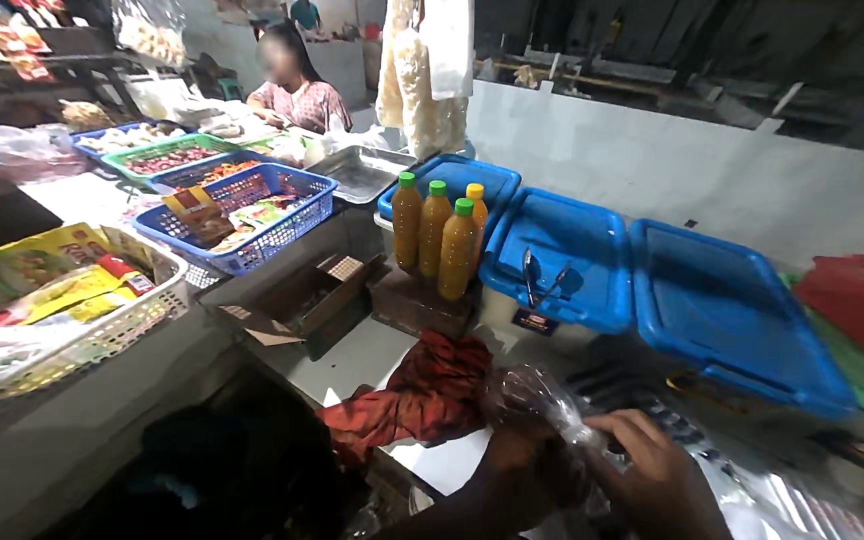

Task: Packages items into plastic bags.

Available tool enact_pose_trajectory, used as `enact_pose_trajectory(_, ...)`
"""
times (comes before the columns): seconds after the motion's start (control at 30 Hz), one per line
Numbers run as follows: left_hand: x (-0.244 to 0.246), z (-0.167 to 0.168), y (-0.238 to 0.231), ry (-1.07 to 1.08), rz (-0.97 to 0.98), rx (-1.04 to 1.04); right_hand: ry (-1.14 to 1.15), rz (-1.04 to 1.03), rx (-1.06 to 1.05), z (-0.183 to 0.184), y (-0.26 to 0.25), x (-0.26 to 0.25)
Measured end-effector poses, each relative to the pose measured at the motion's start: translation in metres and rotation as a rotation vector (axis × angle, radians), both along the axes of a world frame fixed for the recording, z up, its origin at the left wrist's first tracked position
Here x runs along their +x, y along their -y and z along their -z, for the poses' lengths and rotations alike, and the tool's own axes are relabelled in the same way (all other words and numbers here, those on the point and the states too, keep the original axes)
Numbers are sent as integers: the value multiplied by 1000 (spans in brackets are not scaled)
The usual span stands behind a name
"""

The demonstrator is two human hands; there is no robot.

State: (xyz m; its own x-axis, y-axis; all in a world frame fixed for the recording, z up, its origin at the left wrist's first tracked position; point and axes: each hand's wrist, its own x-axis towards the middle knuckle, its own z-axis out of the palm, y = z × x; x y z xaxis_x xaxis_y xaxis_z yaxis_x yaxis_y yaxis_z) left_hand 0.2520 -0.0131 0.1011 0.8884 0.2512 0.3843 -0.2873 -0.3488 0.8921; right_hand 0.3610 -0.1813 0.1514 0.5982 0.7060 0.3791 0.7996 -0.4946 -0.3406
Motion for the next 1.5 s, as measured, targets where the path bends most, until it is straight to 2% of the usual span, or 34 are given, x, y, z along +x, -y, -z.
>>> enact_pose_trajectory(0.1, 7, -5, 9, 126, -31, -9, -26, 28, 7, -9, 2, -5)
enact_pose_trajectory(0.3, 33, -7, 17, 233, -147, 236, 61, 79, 53, -18, -5, 5)
enact_pose_trajectory(0.4, 42, -4, 18, 223, -197, 263, -117, 124, 34, -16, 0, 14)
enact_pose_trajectory(0.47, 45, 5, 12, 138, -127, 216, -310, 153, -25, -11, 7, 24)
enact_pose_trajectory(0.57, 44, 24, 3, 90, 61, 63, -459, 130, -19, 2, 20, 35)
enact_pose_trajectory(0.67, 39, 30, 0, -18, 78, 70, -579, 126, -52, 4, 23, 34)
enact_pose_trajectory(0.73, 37, 28, 0, -123, 36, 102, -551, 177, -139, 4, 17, 27)
enact_pose_trajectory(0.83, 37, 25, 1, -253, -40, 45, -425, 223, -188, 13, 8, 25)
enact_pose_trajectory(1.0, 36, 23, -3, -248, 11, 98, -416, 235, -161, 21, 5, 26)
enact_pose_trajectory(1.1, 33, 11, 9, -143, 31, 125, -391, 192, -57, 18, 9, 22)
enact_pose_trajectory(1.27, 45, 10, 30, 224, -130, 199, -265, 134, 47, -1, 9, 13)
enact_pose_trajectory(1.5, 65, 18, 13, 254, -212, 254, -193, 130, 131, 7, 0, 10)
